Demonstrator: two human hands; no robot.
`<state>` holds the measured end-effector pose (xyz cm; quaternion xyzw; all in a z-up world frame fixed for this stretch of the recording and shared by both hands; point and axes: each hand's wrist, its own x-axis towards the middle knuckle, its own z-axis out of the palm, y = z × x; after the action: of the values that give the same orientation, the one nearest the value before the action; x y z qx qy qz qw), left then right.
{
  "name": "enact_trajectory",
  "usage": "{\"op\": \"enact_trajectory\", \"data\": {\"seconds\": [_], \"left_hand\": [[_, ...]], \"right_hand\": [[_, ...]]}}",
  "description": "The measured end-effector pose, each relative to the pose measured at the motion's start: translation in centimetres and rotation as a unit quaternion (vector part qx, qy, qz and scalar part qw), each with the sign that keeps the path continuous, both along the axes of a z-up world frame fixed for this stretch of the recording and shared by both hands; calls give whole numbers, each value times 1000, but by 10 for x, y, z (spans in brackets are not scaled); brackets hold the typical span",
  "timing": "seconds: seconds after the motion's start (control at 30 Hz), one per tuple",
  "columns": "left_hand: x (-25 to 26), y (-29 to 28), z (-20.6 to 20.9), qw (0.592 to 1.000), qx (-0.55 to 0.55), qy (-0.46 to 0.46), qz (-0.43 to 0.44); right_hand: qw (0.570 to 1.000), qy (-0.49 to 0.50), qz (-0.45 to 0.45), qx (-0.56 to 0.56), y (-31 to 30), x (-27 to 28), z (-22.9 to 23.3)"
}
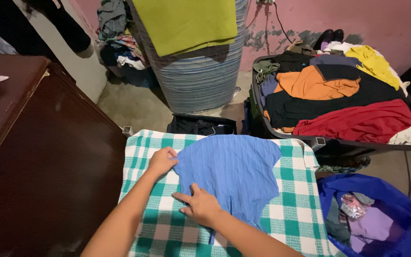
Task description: The person picks up clothing items from a basket, folds each item by hand on a table, and stacks them on top of a dresser.
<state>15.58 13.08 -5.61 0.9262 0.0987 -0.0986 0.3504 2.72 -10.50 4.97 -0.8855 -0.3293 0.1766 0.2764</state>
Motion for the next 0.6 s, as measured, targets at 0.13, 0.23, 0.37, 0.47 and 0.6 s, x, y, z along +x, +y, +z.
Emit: {"op": "enact_trajectory", "data": {"seconds": [0.13, 0.23, 0.37, 0.47, 0.6], "left_hand": [[-2, 14, -1, 996, -82, 1, -31], [-7, 15, 10, 997, 45, 19, -55], [-9, 6, 27, 987, 147, 53, -35], [-11, -7, 62, 983, -177, 40, 33], [-16, -34, 133, 910, -409, 43, -41]], "right_hand": [[999, -36, -18, -25, 14, 8, -41], [998, -59, -32, -13, 13, 16, -70], [988, -58, -131, 63, 3, 26, -85], [958, -93, -199, 187, -20, 35, -55], [939, 22, -288, 189, -70, 61, 20]]}}
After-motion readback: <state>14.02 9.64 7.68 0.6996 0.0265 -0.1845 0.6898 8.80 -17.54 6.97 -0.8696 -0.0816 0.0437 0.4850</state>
